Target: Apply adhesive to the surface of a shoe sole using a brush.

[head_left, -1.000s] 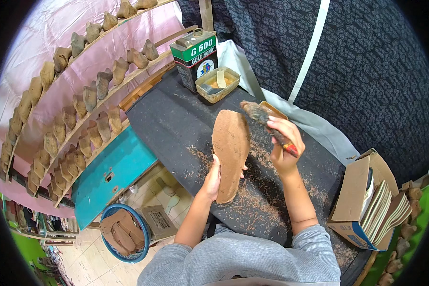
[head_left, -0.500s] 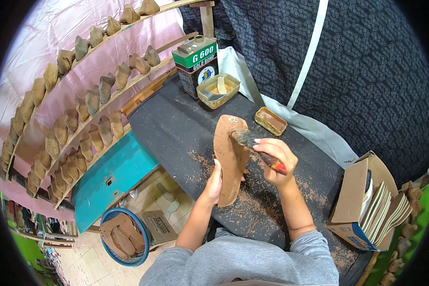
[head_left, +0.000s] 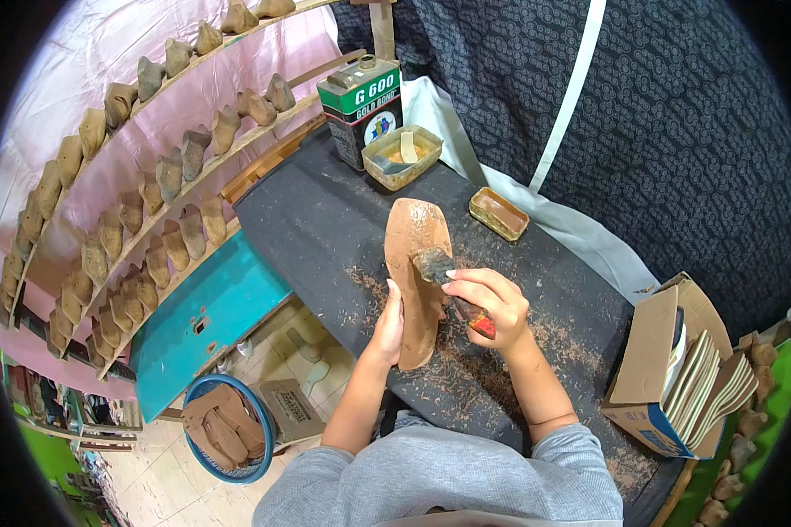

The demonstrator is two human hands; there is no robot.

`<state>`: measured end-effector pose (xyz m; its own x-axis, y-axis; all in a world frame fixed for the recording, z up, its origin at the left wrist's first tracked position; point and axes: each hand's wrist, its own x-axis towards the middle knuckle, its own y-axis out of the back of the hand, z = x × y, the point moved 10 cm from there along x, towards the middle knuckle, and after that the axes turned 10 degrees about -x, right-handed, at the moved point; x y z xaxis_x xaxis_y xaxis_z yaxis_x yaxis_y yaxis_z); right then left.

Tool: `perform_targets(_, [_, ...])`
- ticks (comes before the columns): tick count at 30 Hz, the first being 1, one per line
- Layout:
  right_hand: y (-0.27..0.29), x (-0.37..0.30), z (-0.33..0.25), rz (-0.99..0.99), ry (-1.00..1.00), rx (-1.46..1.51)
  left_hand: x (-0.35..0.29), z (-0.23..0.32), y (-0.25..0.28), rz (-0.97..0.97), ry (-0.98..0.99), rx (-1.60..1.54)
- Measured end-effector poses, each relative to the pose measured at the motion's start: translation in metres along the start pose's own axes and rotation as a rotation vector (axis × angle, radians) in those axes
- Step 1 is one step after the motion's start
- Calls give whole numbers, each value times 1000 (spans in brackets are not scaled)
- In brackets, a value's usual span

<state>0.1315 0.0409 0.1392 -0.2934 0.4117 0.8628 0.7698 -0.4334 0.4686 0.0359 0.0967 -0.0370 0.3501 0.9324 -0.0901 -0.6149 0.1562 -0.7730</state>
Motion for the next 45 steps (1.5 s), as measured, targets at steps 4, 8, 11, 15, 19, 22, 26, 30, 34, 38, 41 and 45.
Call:
perform_targets(4, [1, -1, -1, 24, -5, -17, -1, 2, -2, -10, -15, -3])
perform_targets(8, [3, -2, 2, 32, -40, -8, 0, 1, -4, -26, -11, 3])
perform_targets(11, [10, 2, 4, 82, -53, -29, -3, -4, -7, -93, 18, 40])
perform_targets(15, [10, 6, 3, 73, -61, -63, -5, -3, -14, -66, -23, 83])
perform_targets(19, [3, -8, -5, 14, -46, -26, 0, -3, -5, -39, -19, 55])
perform_targets(22, [0, -14, -10, -27, -43, 23, 2, 0, -2, -10, -55, 18])
perform_targets(26, [-1, -16, -9, -43, -49, 48, 0, -1, -6, -22, -14, -6])
perform_targets(30, [-1, -15, -9, -43, -50, 46, 1, -2, -6, -41, -13, -23])
perform_targets(34, [0, -18, -13, -39, -46, 38, 0, -2, -7, -66, -33, -9])
perform_targets(38, [5, -18, -9, -10, -78, 26, -1, -1, -6, 5, -41, -43])
perform_targets(41, [20, -9, -2, 90, -87, -36, -2, -5, -5, -25, 16, 12])
perform_targets(45, [24, -1, 2, 115, -94, -120, -2, -1, -17, -139, -15, 35])
